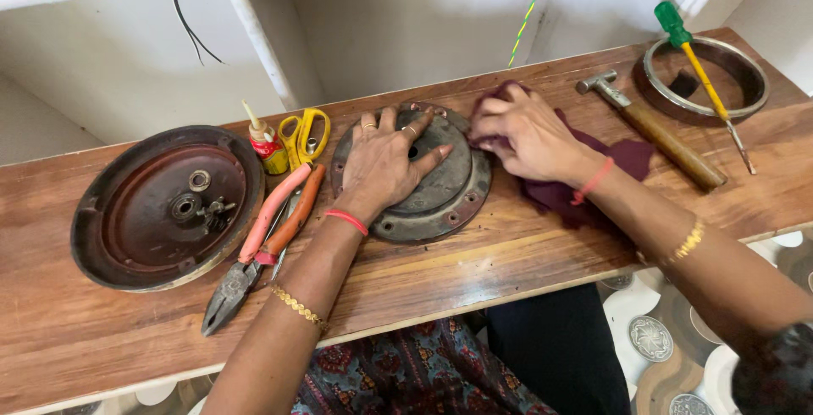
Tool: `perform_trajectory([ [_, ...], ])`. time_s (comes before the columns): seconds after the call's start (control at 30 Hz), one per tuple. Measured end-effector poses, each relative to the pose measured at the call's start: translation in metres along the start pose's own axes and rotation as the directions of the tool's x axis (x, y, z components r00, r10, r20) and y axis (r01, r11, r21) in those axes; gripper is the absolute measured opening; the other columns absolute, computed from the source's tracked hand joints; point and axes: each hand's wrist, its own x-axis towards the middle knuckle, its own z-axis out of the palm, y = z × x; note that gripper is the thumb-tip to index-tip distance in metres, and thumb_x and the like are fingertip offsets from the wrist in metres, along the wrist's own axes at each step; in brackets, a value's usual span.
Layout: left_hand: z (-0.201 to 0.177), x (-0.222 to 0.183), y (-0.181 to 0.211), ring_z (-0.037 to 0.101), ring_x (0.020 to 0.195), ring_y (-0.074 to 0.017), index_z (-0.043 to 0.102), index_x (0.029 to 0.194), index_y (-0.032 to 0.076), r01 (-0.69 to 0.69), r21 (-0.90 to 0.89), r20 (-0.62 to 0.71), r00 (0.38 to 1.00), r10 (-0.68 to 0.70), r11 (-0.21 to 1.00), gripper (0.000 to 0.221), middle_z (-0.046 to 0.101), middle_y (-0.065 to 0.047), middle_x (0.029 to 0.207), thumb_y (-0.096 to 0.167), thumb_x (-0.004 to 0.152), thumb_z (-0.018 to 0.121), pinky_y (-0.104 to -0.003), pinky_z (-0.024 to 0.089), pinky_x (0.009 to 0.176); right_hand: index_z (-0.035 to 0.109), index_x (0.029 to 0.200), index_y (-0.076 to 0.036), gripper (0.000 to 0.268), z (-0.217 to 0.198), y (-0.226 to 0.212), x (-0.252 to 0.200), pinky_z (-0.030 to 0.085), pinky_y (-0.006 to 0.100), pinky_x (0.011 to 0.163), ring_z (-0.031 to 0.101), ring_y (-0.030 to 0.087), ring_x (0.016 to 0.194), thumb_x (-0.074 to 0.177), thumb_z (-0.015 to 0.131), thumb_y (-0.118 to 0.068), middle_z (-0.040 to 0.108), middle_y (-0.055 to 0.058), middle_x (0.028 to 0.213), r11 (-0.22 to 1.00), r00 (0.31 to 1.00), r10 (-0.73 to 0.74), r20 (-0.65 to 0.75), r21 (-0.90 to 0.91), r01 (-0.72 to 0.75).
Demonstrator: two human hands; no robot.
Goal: The person uses a hammer and screwdriver to tap and pry a central metal component on a circular metal part. They then wipe the surface with a maroon cloth. Tools and parts are handled one at a time on a wooden workbench.
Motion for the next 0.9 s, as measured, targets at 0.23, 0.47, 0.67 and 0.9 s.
perform_trajectory([
  [0.23,0.002,0.005,-0.001,0.048,0.119,-0.0473,0.062,0.142,0.020,-0.059,-0.006,0.003,0.998,0.059,0.998,0.067,0.054,-0.025,0.137,0.064,0.091,0.058,-0.055,0.037,0.105,0.075,0.092,-0.014,0.024,-0.012,-0.037,-0.035,0.043,0.050,0.088,0.054,0.034,0.105,0.069,0.074,-0.008,0.065,0.002,0.101,0.995,0.995,0.043,-0.093,-0.084,-0.051],
  [0.47,0.000,0.005,-0.001,0.045,0.120,-0.0489,0.060,0.143,0.020,-0.065,0.014,0.032,0.997,0.064,0.998,0.069,0.052,-0.026,0.137,0.065,0.091,0.058,-0.056,0.035,0.104,0.075,0.092,-0.015,0.026,0.017,0.009,0.021,0.044,0.050,0.081,0.056,0.033,0.104,0.069,0.070,-0.004,0.065,0.001,0.097,0.993,0.993,0.062,-0.099,-0.092,-0.071],
  [0.67,0.000,-0.001,0.000,0.048,0.119,-0.0466,0.062,0.142,0.020,0.000,-0.010,-0.002,1.000,0.000,1.000,0.066,0.056,-0.024,0.133,0.063,0.091,0.059,-0.054,0.037,0.105,0.073,0.099,-0.009,0.022,0.019,0.007,0.028,0.045,0.048,0.083,0.055,0.035,0.101,0.077,0.073,-0.005,0.065,0.006,0.101,0.999,0.990,0.017,-0.137,-0.039,-0.022],
  [0.9,0.010,-0.001,0.003,0.048,0.120,-0.0471,0.065,0.139,0.020,0.022,-0.017,-0.074,0.997,-0.023,1.000,0.063,0.057,-0.025,0.130,0.061,0.091,0.060,-0.056,0.037,0.101,0.071,0.093,-0.009,0.027,-0.009,-0.028,-0.027,0.044,0.047,0.083,0.053,0.033,0.097,0.067,0.073,-0.004,0.065,0.005,0.103,0.997,0.999,-0.033,-0.038,-0.065,0.030],
])
